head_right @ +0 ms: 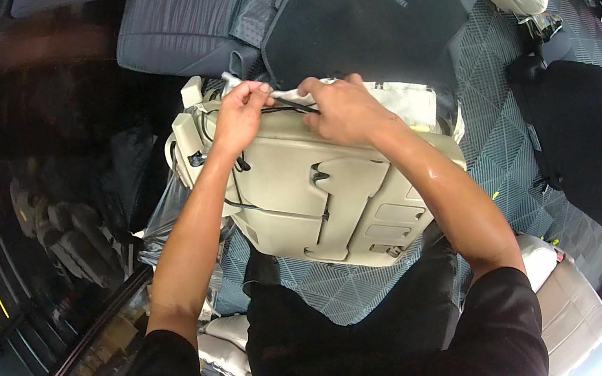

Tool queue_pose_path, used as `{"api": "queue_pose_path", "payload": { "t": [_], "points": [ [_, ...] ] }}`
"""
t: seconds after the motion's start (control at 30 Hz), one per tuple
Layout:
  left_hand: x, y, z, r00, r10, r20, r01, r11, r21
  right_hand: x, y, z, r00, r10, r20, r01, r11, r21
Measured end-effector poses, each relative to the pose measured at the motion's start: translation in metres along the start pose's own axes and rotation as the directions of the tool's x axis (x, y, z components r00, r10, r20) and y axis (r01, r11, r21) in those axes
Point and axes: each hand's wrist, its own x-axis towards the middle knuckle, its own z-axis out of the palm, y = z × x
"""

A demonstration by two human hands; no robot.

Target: The person works on a beige car seat frame placed on a patterned floor mat. They attach a seatbelt buckle mechanism to the frame, thread a black cable through the seat structure, and manipulate various components of the seat assembly.

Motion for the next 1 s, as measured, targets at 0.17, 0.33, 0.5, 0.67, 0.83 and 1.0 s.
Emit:
{"api": "queue_pose_path", "payload": {
  "t": [0.17, 0.33, 0.5, 0.67, 0.83, 1.0],
  "points": [
    [-0.011, 0.033, -0.002, 0.997, -0.075, 0.009, 0.075, 0.997, 0.005, -0.02, 0.01, -0.03, 0.951, 0.154, 0.27, -0.188, 0.976, 0.107],
    [-0.051, 0.04, -0.011, 0.978, -0.194, 0.078, 0.187, 0.979, 0.083, -0.023, 0.017, -0.014, 0.94, -0.068, 0.333, -0.301, 0.29, 0.908],
    [-0.081, 0.03, -0.013, 0.949, -0.266, 0.166, 0.221, 0.943, 0.248, -0.011, -0.005, 0.01, 0.939, -0.116, 0.324, -0.208, 0.557, 0.804],
    [-0.087, 0.029, -0.018, 0.954, -0.229, 0.192, 0.219, 0.973, 0.068, -0.008, -0.033, 0.028, 0.925, -0.157, 0.345, -0.179, 0.621, 0.763],
    [-0.096, 0.033, -0.013, 0.937, -0.276, 0.214, 0.326, 0.91, -0.255, -0.004, -0.027, 0.035, 0.907, -0.144, 0.396, -0.163, 0.746, 0.645],
    [-0.101, 0.033, -0.006, 0.952, -0.278, 0.131, 0.295, 0.945, -0.14, -0.029, -0.042, 0.041, 0.988, -0.138, -0.071, 0.145, 0.985, 0.098]
  ]
}}
